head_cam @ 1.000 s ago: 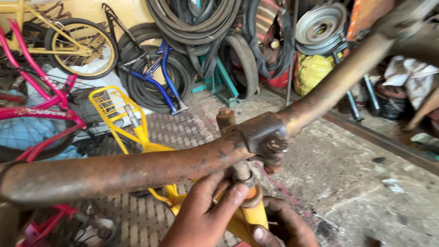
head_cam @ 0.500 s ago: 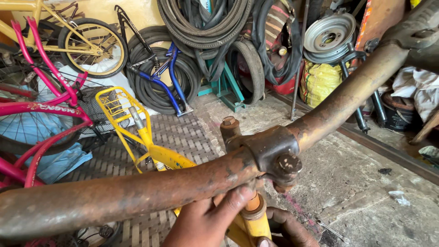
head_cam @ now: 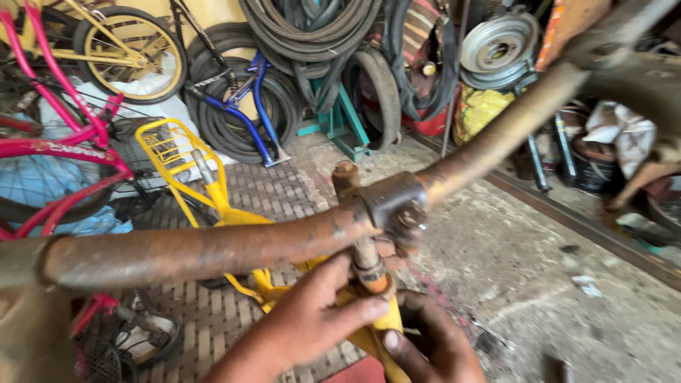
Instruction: The person repairs a bicycle frame by using pliers and a hammer to loosen, adjust, and tighten the headset and fork assembly, while also manipulating the handlebars.
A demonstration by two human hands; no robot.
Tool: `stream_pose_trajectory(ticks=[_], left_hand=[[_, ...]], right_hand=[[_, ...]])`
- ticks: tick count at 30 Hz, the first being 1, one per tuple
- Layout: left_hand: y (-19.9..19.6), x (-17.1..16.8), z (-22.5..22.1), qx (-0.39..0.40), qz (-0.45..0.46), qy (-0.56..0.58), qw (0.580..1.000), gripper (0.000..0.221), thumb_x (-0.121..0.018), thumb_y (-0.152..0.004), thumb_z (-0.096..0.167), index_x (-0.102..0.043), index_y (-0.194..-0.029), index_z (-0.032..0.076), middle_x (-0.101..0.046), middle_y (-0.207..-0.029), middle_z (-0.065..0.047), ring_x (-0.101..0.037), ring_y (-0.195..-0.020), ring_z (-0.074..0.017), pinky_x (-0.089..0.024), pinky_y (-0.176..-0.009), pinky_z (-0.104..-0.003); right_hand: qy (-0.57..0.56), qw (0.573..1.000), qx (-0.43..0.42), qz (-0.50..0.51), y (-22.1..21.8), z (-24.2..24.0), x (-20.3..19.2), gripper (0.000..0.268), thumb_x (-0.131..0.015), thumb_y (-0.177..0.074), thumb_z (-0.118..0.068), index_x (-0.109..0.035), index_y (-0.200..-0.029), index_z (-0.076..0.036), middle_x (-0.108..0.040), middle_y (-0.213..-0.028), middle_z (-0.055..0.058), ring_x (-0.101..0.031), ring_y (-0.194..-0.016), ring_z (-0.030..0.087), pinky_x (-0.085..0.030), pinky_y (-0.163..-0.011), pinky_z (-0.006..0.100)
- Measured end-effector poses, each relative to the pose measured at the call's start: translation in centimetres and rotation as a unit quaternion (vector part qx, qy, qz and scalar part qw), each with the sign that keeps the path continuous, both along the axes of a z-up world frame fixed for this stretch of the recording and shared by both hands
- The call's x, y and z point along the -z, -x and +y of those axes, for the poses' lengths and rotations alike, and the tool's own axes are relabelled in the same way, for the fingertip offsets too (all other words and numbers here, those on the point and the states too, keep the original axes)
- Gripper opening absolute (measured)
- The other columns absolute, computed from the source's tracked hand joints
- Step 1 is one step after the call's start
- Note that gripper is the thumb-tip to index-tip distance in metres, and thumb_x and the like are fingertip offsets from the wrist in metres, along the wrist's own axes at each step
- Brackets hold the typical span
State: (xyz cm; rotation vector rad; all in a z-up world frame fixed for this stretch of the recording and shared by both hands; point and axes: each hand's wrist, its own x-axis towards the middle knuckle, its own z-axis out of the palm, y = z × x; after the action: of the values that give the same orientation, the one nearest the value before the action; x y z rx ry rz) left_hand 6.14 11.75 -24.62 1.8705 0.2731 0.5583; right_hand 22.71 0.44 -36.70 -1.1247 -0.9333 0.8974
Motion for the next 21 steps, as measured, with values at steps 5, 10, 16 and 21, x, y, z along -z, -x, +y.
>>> stream_pose_trajectory(ticks=[5,10,16,21], left_hand=[[-0.3,0.2,1.3,0.057,-0.002,0.047,0.997,0.056,-0.068,-0.091,0.018,-0.054,-0.143,0.002,-0.067,-0.133,-0.006,-0.063,-0.123,-0.0177,-0.049,-0.108,-0.035],[-1.5,1.5,2.0,0.067,-0.066,0.013,0.995,0.054,-0.067,-0.095,0.017,-0.051,-0.144,0.001,-0.065,-0.133,-0.008,-0.062,-0.127,-0.0183,-0.047,-0.112,-0.036],[-3.6,3.2,3.0,0.066,-0.121,-0.009,0.990,0.048,-0.067,-0.098,0.013,-0.049,-0.141,0.000,-0.064,-0.131,-0.007,-0.059,-0.126,-0.0155,-0.046,-0.113,-0.035],[-4.0,4.0,2.5,0.039,-0.116,0.024,0.992,0.045,-0.066,-0.095,0.015,-0.054,-0.137,0.006,-0.066,-0.120,-0.002,-0.061,-0.113,-0.0114,-0.049,-0.104,-0.031]], right_hand=[[0.035,0.997,0.043,-0.046,1.3,-0.8,-3.4,0.044,-0.070,-0.088,-0.011,-0.062,-0.131,-0.005,-0.076,-0.117,0.012,-0.072,-0.112,0.022,-0.057,-0.097,0.040],[0.058,0.988,0.106,-0.094,2.3,-2.5,-6.8,0.039,-0.067,-0.090,-0.012,-0.062,-0.128,-0.006,-0.076,-0.117,0.007,-0.071,-0.111,0.016,-0.056,-0.097,0.034],[-0.079,0.923,0.283,-0.247,3.8,-6.1,-13.4,0.027,-0.069,-0.094,-0.014,-0.068,-0.119,-0.004,-0.074,-0.114,0.007,-0.068,-0.101,0.016,-0.055,-0.088,0.031],[-0.238,0.726,0.408,-0.500,4.6,-8.7,-22.1,0.020,-0.070,-0.107,-0.012,-0.063,-0.122,-0.002,-0.069,-0.114,0.014,-0.071,-0.107,0.024,-0.057,-0.096,0.032]])
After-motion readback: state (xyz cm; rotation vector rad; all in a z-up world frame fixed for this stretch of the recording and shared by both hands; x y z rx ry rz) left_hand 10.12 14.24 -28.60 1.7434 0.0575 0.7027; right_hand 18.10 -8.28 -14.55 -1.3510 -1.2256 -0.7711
